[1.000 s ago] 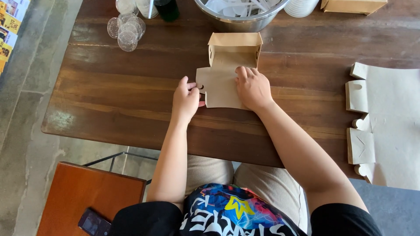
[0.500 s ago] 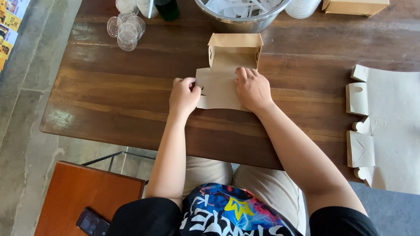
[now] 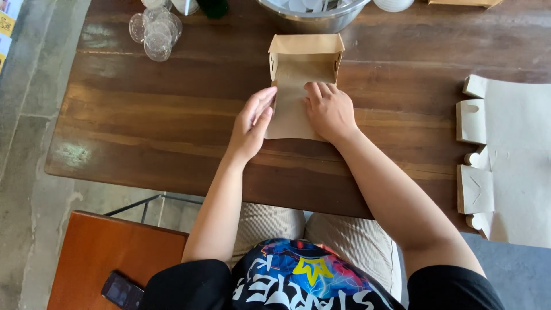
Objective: The person folds a flat cardboard takeout container into a three-dimensional box. They fold the side panels upward, tuck the tabs into slots, and press the edges to secure the shape. The finished box is placed on the table.
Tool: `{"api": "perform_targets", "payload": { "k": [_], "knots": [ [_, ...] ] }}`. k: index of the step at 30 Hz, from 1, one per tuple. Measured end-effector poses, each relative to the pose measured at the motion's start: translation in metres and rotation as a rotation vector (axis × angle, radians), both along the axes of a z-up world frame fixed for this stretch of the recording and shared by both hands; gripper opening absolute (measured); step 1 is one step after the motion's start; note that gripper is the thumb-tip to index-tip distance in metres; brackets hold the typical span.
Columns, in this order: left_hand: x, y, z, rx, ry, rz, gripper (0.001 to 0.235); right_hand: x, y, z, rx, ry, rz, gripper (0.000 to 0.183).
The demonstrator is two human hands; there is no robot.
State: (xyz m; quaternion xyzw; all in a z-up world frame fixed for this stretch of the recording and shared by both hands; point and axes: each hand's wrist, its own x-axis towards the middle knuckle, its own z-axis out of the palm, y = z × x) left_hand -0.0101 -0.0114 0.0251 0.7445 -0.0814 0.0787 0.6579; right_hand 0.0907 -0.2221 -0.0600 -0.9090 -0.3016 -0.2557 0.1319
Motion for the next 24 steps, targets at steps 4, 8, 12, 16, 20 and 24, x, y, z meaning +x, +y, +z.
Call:
{"api": "perform_targets", "payload": {
  "k": [4,8,12,16,20,24],
  "knots": [
    [-0.001,-0.007,-0.006,-0.011,0.050,-0.083,0.047,0.000,0.000,0.007,0.022,-0.056,0.055,0.027],
    [0.006,-0.014,-0.038,-0.017,-0.009,-0.153,0.052,-0.006,0.005,0.025,0.068,-0.077,0.148,0.024],
    [0.004,-0.023,-0.041,-0.074,-0.078,-0.171,0.060,-0.020,0.010,0.048,0.170,0.152,0.399,0.040],
    [0.011,-0.018,-0.067,-0.276,-0.156,-0.125,0.058,-0.024,0.009,0.051,0.040,0.230,0.445,0.058],
    [0.012,0.009,-0.055,-0.193,-0.105,-0.010,0.057,-0.021,0.011,0.045,-0.019,0.189,0.438,0.061],
    [0.003,0.032,-0.014,0.888,-0.003,0.000,0.061,-0.019,0.010,0.041,-0.080,0.246,0.396,0.064]
  ]
}}
